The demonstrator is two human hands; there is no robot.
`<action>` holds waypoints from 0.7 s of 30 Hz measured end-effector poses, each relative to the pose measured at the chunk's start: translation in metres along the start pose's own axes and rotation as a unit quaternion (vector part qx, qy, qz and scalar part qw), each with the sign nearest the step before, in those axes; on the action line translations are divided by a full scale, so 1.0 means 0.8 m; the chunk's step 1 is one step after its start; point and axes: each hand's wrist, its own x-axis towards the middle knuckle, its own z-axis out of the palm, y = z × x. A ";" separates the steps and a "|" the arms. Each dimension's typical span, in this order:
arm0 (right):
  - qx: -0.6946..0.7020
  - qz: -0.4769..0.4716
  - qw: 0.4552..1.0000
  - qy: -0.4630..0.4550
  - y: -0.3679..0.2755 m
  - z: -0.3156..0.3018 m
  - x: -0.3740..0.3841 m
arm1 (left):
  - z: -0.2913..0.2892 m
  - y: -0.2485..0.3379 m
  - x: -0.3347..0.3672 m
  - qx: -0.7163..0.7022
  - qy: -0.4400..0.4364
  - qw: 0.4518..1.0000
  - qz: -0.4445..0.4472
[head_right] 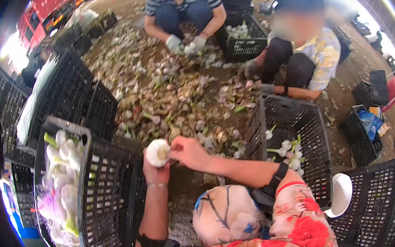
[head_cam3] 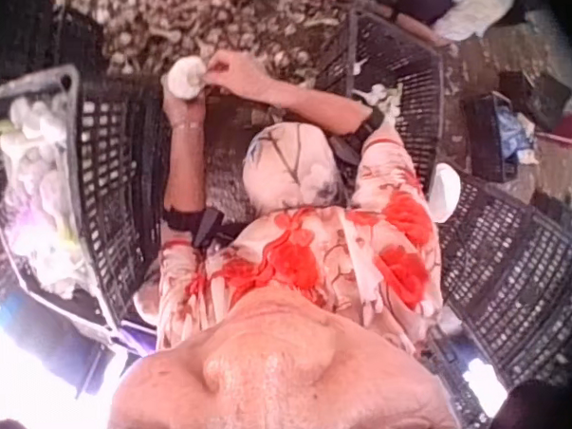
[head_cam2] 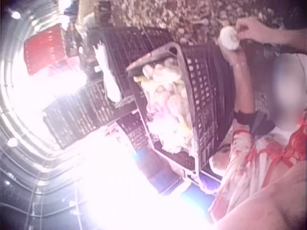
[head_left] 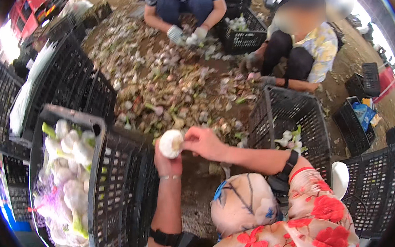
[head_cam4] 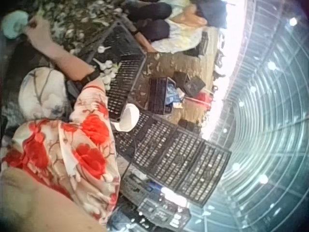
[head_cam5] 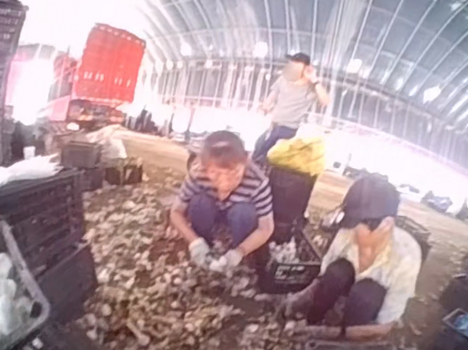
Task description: Peeling individual garlic cloves from bulbs and placing the cleaned bulbs into a crate.
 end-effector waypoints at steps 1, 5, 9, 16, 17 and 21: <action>0.039 0.003 0.999 -0.005 -0.002 0.002 -0.003 | -0.002 0.001 0.001 0.027 0.028 0.999 0.006; 0.059 -0.003 0.994 -0.096 -0.013 0.009 -0.005 | -0.011 0.000 0.001 0.049 0.017 0.998 0.024; -0.003 -0.022 0.981 -0.191 -0.026 -0.003 0.002 | -0.002 0.006 0.006 0.045 0.083 0.995 0.043; -0.084 -0.158 0.978 -0.102 -0.005 0.007 0.005 | 0.024 -0.005 -0.026 0.198 0.069 0.966 0.149; -0.085 -0.163 0.978 -0.103 -0.008 0.005 0.003 | 0.029 -0.002 -0.034 0.204 0.070 0.968 0.132; 0.104 0.056 0.977 -0.176 -0.010 -0.007 -0.004 | 0.024 0.008 -0.025 0.243 0.093 0.950 0.173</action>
